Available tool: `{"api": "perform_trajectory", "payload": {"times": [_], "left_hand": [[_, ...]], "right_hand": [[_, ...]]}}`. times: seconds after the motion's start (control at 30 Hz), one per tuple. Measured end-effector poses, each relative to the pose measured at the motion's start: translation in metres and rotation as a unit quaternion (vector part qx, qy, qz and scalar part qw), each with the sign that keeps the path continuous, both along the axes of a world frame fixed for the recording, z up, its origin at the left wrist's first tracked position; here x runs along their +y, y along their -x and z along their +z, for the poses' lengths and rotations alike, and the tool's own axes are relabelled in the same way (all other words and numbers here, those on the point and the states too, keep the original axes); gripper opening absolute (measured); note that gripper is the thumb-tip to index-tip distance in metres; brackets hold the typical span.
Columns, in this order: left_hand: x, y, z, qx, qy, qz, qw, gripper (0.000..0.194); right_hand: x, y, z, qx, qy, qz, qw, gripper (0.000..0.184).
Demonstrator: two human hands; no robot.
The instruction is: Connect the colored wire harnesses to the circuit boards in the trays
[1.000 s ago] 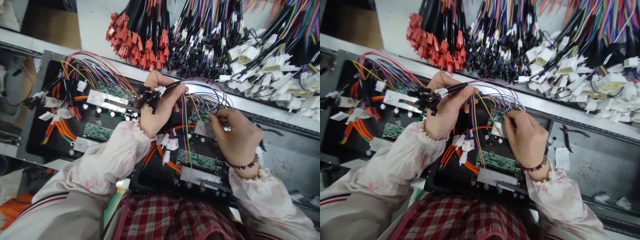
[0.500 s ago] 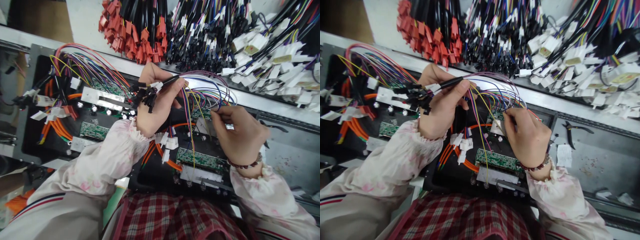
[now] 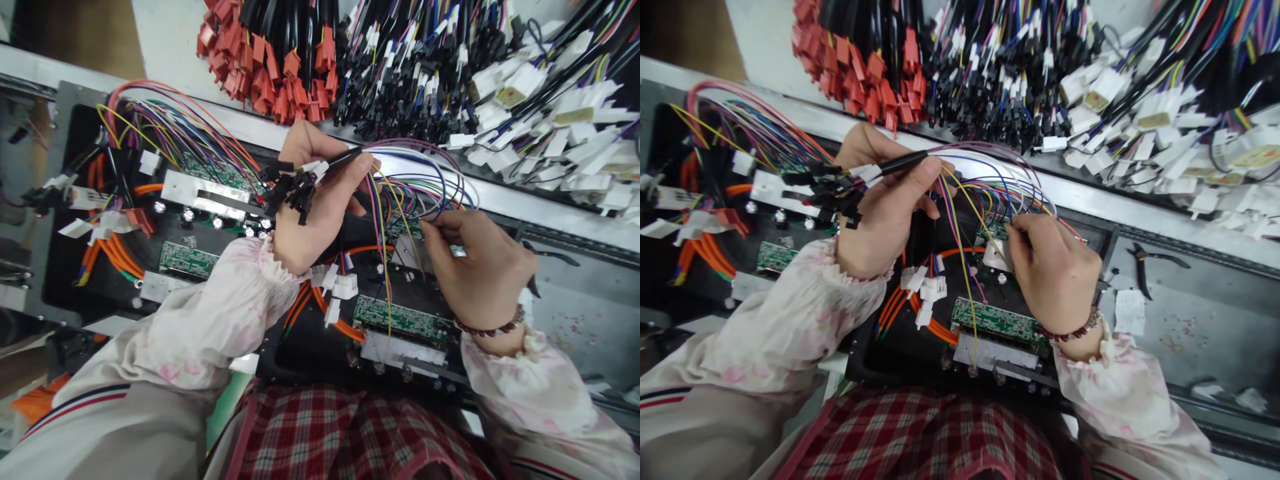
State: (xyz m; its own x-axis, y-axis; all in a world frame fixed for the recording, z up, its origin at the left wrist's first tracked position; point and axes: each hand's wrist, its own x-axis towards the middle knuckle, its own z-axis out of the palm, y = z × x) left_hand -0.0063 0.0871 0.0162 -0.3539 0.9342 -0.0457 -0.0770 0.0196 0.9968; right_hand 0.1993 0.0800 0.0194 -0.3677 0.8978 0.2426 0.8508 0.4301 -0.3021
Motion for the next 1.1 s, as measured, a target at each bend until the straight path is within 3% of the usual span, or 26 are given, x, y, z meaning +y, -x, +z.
{"api": "perform_trajectory", "payload": {"times": [0.1, 0.23, 0.33, 0.43, 0.63, 1.1], "left_hand": [[-0.001, 0.002, 0.002, 0.001, 0.005, -0.009, 1.000, 0.022], [0.000, 0.003, -0.004, -0.014, -0.015, -0.010, 1.000, 0.022], [0.002, 0.002, -0.012, -0.043, -0.030, -0.013, 0.999, 0.025], [0.004, 0.002, -0.015, -0.054, -0.020, -0.011, 0.998, 0.029], [0.005, 0.001, -0.009, -0.027, -0.014, -0.007, 1.000, 0.026], [0.004, 0.001, -0.018, -0.031, -0.096, 0.001, 0.995, 0.025]], "right_hand": [[-0.007, -0.005, 0.006, 0.012, -0.007, 0.026, 1.000, 0.016], [-0.018, -0.012, 0.018, -0.018, 0.063, 0.091, 0.994, 0.018], [-0.017, -0.011, 0.023, 0.041, 0.003, 0.044, 0.998, 0.009], [-0.007, -0.007, 0.017, 0.069, -0.048, 0.011, 0.996, 0.007], [0.002, -0.005, -0.005, 0.060, -0.016, 0.002, 0.998, 0.007], [-0.001, -0.004, -0.005, 0.061, -0.005, -0.002, 0.998, 0.010]]}}
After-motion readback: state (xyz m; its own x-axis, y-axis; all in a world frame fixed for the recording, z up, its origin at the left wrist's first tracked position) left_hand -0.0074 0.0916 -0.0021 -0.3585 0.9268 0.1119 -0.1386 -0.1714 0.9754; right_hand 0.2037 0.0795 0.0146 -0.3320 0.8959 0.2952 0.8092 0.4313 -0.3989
